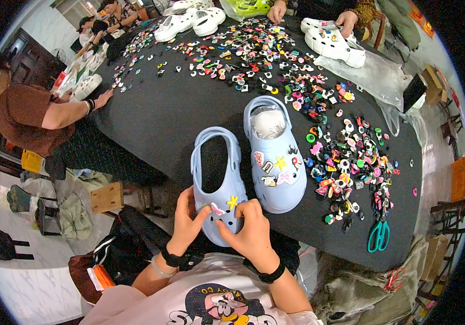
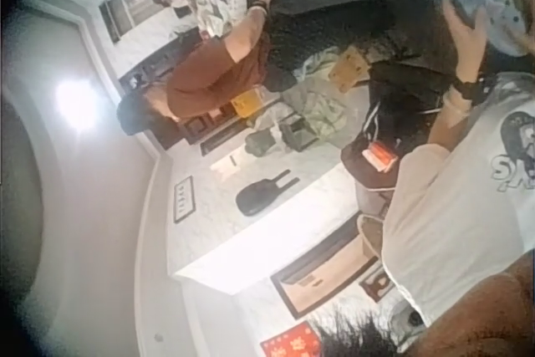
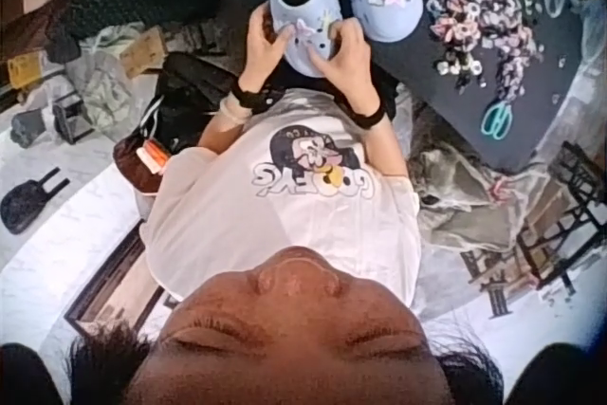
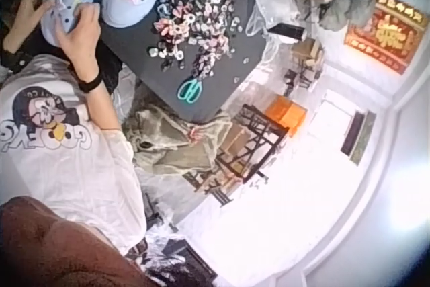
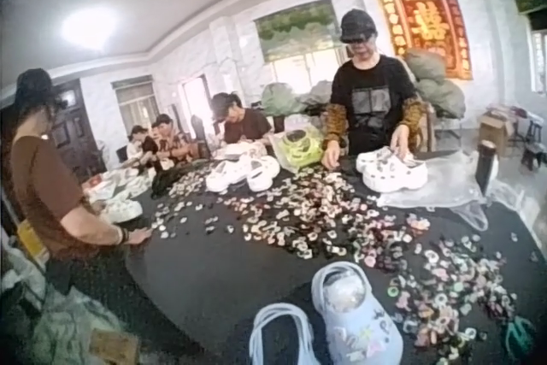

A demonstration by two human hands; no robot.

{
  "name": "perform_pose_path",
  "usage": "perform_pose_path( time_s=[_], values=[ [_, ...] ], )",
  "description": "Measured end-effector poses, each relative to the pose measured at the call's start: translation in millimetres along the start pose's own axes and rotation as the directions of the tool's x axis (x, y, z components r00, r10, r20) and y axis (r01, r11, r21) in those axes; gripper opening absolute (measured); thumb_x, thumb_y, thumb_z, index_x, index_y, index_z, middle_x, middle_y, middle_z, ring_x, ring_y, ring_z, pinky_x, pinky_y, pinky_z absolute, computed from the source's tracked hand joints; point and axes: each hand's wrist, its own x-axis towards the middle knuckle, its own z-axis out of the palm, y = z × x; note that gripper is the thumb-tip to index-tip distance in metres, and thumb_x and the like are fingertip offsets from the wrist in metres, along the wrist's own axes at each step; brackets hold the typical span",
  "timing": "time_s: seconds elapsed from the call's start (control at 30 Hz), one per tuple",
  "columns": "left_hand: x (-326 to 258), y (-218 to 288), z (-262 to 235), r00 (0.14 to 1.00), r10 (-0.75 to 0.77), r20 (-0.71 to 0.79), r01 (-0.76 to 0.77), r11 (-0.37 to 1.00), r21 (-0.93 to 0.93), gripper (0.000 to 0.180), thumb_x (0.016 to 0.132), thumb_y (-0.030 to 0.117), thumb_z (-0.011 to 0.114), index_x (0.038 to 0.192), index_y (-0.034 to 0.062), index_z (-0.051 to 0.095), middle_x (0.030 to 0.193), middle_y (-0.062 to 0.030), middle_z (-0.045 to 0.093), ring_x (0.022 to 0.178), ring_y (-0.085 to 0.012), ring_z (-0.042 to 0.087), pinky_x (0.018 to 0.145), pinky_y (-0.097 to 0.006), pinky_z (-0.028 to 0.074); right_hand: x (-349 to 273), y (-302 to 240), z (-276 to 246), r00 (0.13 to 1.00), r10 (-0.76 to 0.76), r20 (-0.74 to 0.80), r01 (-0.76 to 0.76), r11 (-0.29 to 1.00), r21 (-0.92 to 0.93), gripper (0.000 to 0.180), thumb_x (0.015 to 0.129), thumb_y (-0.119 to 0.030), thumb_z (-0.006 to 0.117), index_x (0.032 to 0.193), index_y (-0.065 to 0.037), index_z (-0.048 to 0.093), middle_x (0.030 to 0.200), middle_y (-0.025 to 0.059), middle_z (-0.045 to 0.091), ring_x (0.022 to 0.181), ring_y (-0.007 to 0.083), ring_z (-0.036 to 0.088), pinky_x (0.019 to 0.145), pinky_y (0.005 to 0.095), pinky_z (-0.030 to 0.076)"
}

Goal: Placing decorative plastic charms into the holes of foam clog shoes.

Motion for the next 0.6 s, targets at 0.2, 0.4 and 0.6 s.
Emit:
perform_pose_path(
  time_s=[0.2, 0.4, 0.6],
  values=[
    [1.0, -15.3, 8.1, 0.989, 0.114, -0.096, -0.1, 0.986, 0.136, 0.053, 0.089, 0.02, 0.065, 0.133, -0.0005, 0.045, 0.115, -0.0118, 0.051, 0.099, -0.0209, 0.046, 0.084, -0.03, 0.039, 2.5, 7.8, -6.7, 0.978, 0.193, 0.082, -0.208, 0.943, 0.261, 0.04, 0.078, -0.021, 0.077, 0.098, -0.005, 0.046, 0.083, 0.0019, 0.043, 0.068, 0.0126, 0.042, 0.056, 0.028, 0.038],
    [2.8, 3.4, -3.8, 0.995, 0.103, 0.013, -0.103, 0.966, 0.236, 0.051, 0.094, 0.02, 0.059, 0.138, 0.001, 0.042, 0.124, -0.0119, 0.048, 0.106, -0.0202, 0.045, 0.09, -0.031, 0.038, -6.1, 8.5, -33.6, 0.879, 0.14, 0.455, -0.442, -0.117, 0.889, 0.048, 0.084, -0.012, 0.044, 0.13, 0.002, 0.046, 0.1, 0.0051, 0.048, 0.081, 0.011, 0.044, 0.072, 0.0236, 0.037],
    [-3.1, 4.7, -6.1, 0.995, 0.103, 0.015, -0.104, 0.986, 0.129, 0.05, 0.092, 0.016, 0.06, 0.138, 0.0024, 0.043, 0.133, -0.0143, 0.046, 0.117, -0.0238, 0.045, 0.096, -0.034, 0.038, -13.4, 9.6, -32.5, 0.889, 0.186, 0.419, -0.399, -0.133, 0.907, 0.058, 0.085, -0.009, 0.046, 0.14, 0.009, 0.035, 0.131, 0.0166, 0.049, 0.108, 0.0214, 0.053, 0.095, 0.0283, 0.042]
  ],
)
